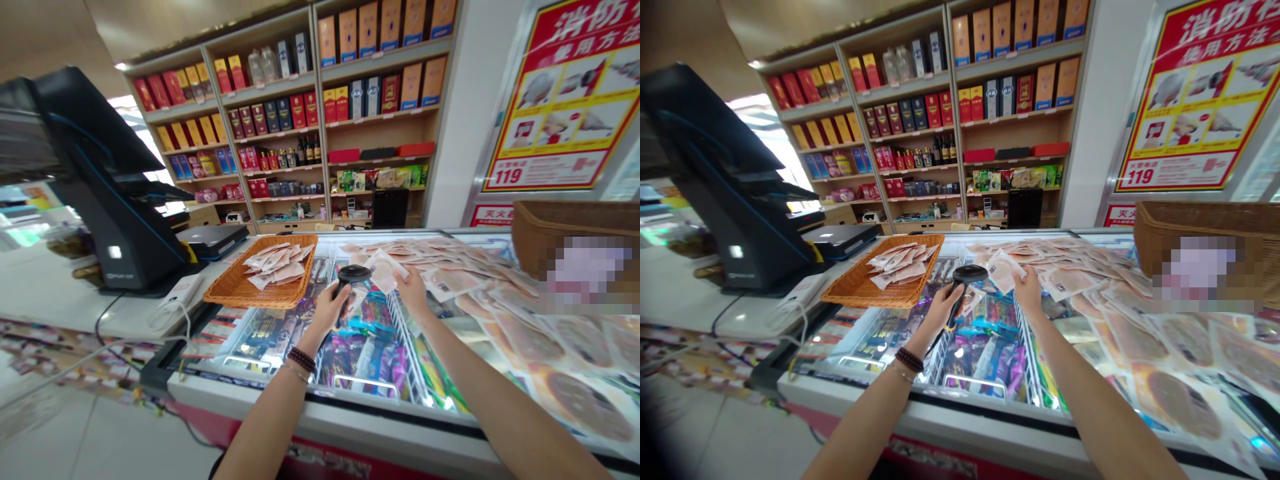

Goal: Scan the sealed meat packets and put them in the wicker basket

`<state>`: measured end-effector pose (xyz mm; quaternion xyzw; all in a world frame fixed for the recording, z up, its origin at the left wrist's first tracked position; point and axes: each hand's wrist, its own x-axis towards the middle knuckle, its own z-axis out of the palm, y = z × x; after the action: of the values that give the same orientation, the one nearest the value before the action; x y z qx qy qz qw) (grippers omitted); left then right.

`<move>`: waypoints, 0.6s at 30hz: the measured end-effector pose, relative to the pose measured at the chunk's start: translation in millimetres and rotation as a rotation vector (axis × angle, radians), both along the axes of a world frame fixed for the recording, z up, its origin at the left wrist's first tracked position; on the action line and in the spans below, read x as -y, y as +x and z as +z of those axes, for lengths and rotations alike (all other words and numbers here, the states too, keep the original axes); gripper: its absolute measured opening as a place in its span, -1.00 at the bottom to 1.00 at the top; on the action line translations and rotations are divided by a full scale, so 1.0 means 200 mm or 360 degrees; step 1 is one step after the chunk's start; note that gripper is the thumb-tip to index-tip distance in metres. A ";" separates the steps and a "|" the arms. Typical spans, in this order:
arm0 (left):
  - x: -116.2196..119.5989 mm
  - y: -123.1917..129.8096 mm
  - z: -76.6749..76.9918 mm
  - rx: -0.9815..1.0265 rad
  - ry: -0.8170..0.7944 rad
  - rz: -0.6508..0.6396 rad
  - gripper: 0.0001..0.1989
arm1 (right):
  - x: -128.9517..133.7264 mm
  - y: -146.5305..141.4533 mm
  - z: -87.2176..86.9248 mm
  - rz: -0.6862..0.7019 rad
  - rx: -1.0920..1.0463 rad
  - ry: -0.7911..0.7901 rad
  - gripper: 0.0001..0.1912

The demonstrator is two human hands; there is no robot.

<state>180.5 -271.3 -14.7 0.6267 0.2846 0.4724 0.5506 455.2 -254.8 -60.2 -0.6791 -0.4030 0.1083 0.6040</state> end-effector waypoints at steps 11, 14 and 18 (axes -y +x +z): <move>-0.01 0.01 0.03 0.0071 0.0005 0.0121 -0.24 | 0.02 -0.07 0.06 0.0034 -0.0641 0.0290 -0.63; -0.04 -0.03 0.10 0.0103 0.0009 0.0142 -0.23 | -0.03 -0.10 0.07 0.0002 -0.1074 0.0343 -0.66; -0.11 -0.16 0.23 0.0141 0.0076 0.0219 -0.22 | -0.16 -0.18 0.13 0.0000 -0.1336 0.0397 -0.65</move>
<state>149.4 -249.9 30.8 0.5971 0.2911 0.5430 0.5138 419.5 -223.5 -34.4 -0.4980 -0.1325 0.3253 0.7929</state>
